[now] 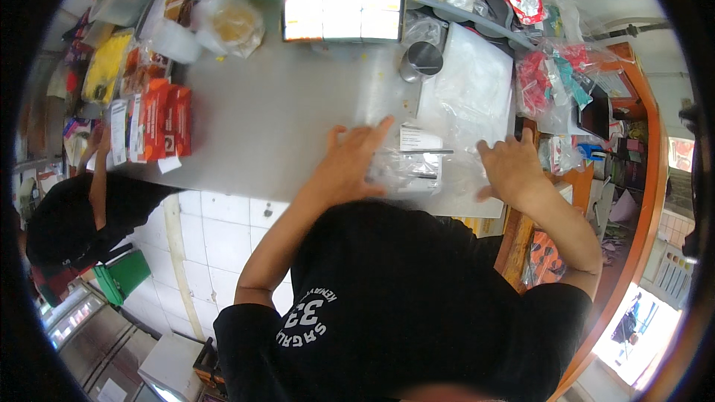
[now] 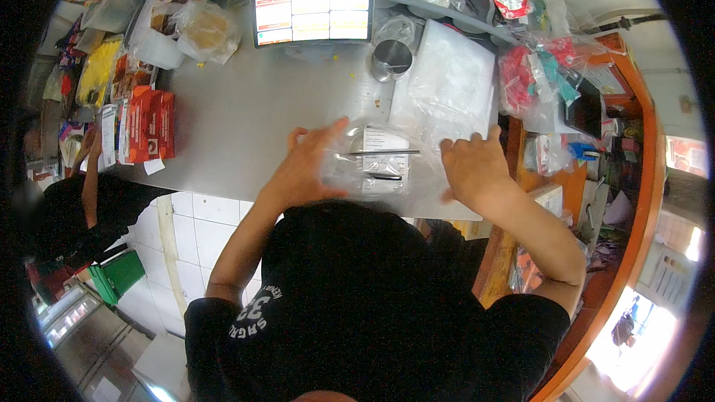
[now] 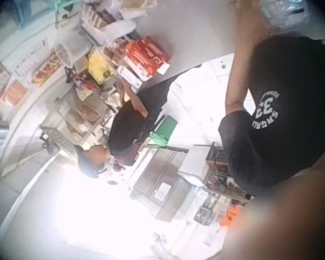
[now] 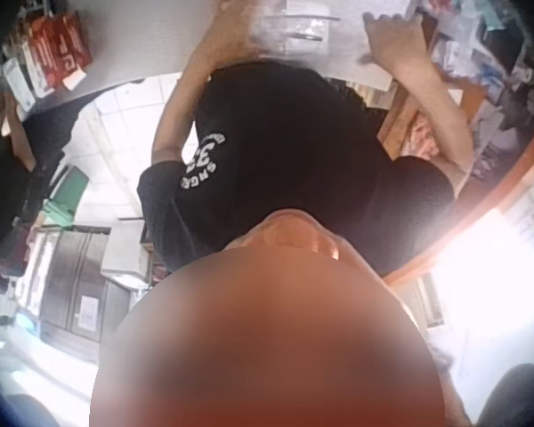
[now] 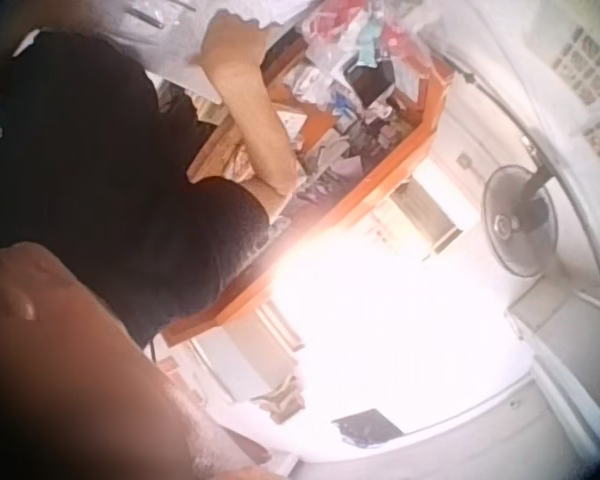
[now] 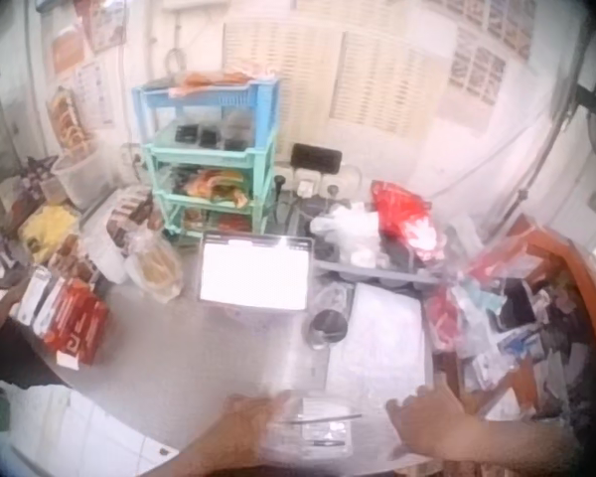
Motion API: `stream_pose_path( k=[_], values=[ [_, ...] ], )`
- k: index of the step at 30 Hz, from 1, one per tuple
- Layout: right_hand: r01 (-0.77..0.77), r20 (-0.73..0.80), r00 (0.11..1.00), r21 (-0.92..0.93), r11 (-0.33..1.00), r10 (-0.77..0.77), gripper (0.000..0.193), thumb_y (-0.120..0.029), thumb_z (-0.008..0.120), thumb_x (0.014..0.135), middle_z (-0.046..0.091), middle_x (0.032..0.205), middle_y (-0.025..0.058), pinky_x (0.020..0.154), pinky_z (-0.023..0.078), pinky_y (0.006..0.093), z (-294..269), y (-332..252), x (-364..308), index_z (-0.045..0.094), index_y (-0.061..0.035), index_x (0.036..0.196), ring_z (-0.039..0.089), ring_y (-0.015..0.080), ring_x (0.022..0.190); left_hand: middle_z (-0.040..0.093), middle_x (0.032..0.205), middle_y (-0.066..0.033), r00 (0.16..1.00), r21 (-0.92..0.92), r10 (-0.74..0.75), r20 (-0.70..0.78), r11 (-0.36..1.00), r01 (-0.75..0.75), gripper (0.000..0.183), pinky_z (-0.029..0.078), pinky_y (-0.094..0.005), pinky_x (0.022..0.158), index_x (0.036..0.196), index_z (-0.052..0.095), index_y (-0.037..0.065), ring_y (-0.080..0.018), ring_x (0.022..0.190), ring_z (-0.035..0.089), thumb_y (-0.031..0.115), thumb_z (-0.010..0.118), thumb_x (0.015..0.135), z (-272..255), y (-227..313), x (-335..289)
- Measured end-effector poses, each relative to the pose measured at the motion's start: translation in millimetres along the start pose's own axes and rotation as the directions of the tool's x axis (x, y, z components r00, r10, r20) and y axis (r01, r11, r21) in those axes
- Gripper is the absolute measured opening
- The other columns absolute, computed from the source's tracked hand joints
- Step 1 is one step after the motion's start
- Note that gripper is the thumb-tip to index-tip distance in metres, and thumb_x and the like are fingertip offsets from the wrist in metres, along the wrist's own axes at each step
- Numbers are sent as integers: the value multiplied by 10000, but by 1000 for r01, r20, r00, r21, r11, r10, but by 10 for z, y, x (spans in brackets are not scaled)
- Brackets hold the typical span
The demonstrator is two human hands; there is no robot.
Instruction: The person packs multiple snack boxes and small items into plastic bags at a retail counter. They open bags, insert items, fold and seal the bags, and place them on the counter. A coworker is visible nearby handling other items.
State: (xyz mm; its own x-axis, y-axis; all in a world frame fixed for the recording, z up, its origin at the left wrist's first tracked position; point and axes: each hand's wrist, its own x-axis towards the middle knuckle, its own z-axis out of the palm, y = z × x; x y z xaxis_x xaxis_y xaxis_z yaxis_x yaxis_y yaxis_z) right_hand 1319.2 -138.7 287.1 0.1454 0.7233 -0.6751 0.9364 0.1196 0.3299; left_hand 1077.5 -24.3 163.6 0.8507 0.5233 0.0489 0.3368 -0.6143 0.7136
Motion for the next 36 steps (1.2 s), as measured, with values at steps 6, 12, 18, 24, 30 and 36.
stream_pose_path(
  k=[6, 12, 18, 24, 30, 36],
  values=[
    [631, -312, 774, 447, 634, -551, 576, -247, 784, 676, 669, 988, 104, 865, 484, 409, -294, 500, -343, 602, -92, 1200, 616, 321, 1010, 627, 1037, -92, 973, 108, 112, 203, 985, -136, 494, 357, -491, 1008, 1155, 652, 140, -289, 1079, 569, 89, 753, 674, 383, -279, 65],
    [382, -510, 860, 627, 679, -13, 1070, -352, 873, 528, 420, 1385, 194, 1077, 343, 502, 753, 24, 301, 388, -107, 1450, 430, 367, 1266, 629, 893, -66, 954, -35, 282, -104, 957, -287, 302, 439, -441, 904, 997, 654, 104, -280, 942, 602, 69, 701, 700, 398, -250, 18],
    [290, -751, 606, 516, 806, 262, 586, -457, 740, 773, 555, 1197, 141, 1020, 366, 518, 1253, -1218, 963, 566, -70, 1178, 521, 342, 1141, 635, 850, -88, 945, -80, 293, -142, 949, -306, 189, 502, -423, 725, 920, 612, 105, -313, 786, 626, 146, 685, 750, 535, -142, 101],
    [639, -701, 520, 698, 323, 488, 433, -429, 756, 825, 592, 805, 47, 646, 483, 313, 1226, -1273, 1117, 572, -67, 973, 588, 213, 653, 623, 780, -108, 921, -144, 347, -178, 916, -373, 256, 484, -428, 609, 936, 592, 95, -346, 682, 610, 246, 713, 769, 450, -63, 192],
    [808, -439, 589, 352, -473, 679, 816, -459, 971, 482, 491, 864, 11, 618, 417, 261, 1199, -1153, 971, 465, -79, 996, 462, 126, 652, 625, 772, -104, 995, -286, 95, -32, 953, -100, 411, 491, -431, 614, 975, 615, 80, -335, 709, 639, 393, 756, 749, 416, -39, 157],
    [562, -693, 543, 720, 408, 475, 1080, -549, 911, 456, 489, 1174, 124, 953, 389, 431, 974, -756, 617, 477, -37, 1302, 464, 303, 1155, 628, 744, -55, 973, 160, 162, 163, 969, -188, 332, 527, -417, 611, 987, 678, 135, -290, 695, 655, 281, 740, 695, 624, -63, 191]
  ],
)
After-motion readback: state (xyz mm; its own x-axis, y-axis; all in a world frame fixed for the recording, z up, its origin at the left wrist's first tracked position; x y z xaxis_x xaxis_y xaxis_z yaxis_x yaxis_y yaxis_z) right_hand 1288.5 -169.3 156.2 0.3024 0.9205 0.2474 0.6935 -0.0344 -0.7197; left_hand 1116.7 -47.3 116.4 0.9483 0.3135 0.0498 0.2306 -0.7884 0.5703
